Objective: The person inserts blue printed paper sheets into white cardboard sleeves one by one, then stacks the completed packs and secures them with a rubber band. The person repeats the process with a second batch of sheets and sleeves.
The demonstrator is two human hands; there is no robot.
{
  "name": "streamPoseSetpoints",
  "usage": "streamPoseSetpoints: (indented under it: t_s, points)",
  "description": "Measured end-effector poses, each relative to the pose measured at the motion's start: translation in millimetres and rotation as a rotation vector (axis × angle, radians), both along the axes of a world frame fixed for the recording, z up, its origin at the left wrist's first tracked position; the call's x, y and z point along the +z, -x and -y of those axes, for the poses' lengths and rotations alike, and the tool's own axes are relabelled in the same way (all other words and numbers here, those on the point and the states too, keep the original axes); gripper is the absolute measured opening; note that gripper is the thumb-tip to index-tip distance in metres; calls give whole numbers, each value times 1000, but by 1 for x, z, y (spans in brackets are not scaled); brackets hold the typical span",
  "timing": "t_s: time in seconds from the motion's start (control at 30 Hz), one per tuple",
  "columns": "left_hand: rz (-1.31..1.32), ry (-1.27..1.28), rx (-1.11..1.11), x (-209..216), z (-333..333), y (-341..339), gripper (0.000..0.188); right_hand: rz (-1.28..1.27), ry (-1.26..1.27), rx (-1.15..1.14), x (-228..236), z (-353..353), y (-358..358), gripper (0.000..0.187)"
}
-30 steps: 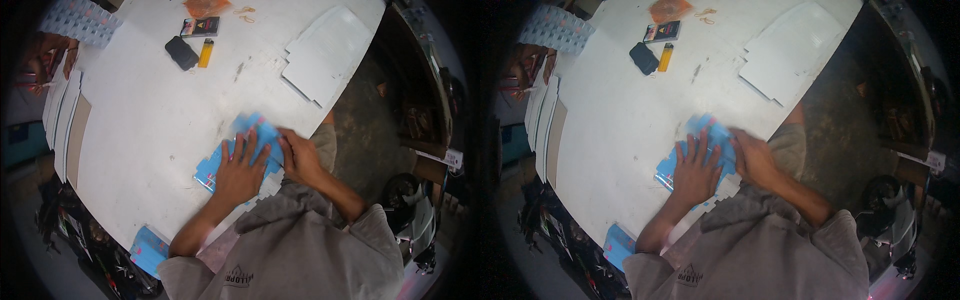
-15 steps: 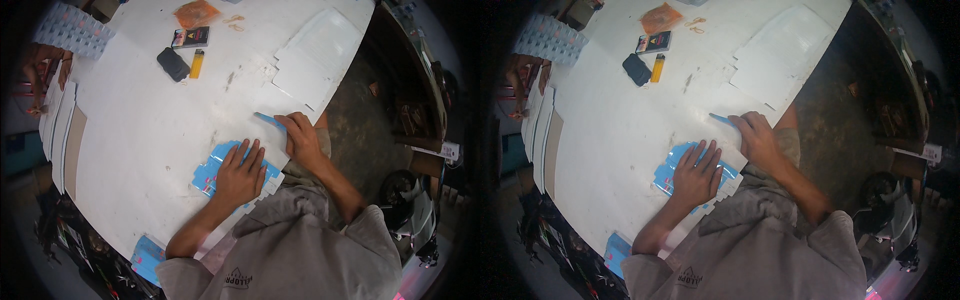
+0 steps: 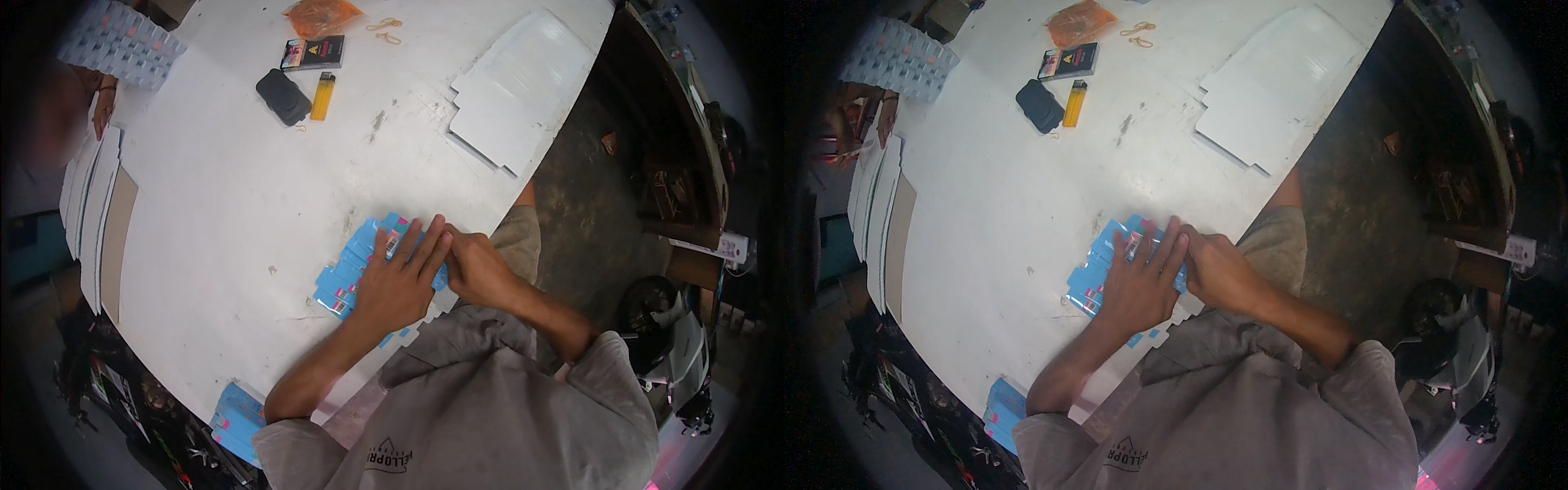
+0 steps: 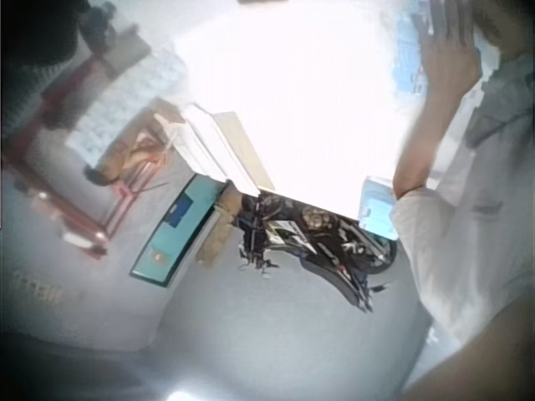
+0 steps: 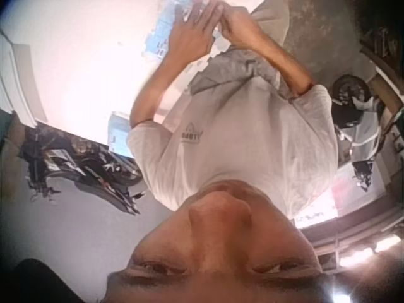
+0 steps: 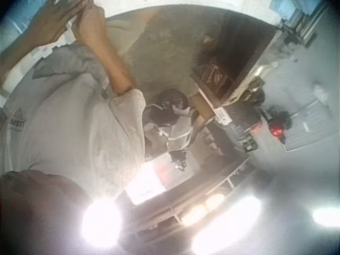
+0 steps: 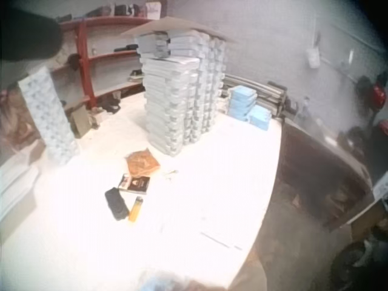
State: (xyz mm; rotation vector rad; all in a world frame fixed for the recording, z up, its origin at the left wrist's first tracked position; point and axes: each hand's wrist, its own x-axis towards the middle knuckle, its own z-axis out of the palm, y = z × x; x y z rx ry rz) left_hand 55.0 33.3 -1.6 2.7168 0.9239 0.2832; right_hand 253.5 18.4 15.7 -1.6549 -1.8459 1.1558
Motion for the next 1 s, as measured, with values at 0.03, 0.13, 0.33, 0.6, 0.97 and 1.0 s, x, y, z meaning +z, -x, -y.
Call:
streamPoseSetpoints:
  t_s: [0.03,0.13,0.33,0.6,0.97,1.0]
  points:
    - [-2,14,-23,0,-4,0,72,49,-53,-29,2,-4,-2,42]
    - [31,66,-25,8,-13,2,70,429,-613,-207,2,-46,-25,33]
    - [237,225,27,0,-12,-1,58,237,-508,-208,-5,-48,-48,35]
    - [92,31,73,6,-6,-7,59,117,-327,-100,1,-13,-6,31]
    - [1,102,3,10,-12,-4,71,46,-113,-110,13,-14,-10,15]
    - [46,139,18,13,-14,-4,70,148,-325,-126,18,-21,-17,17]
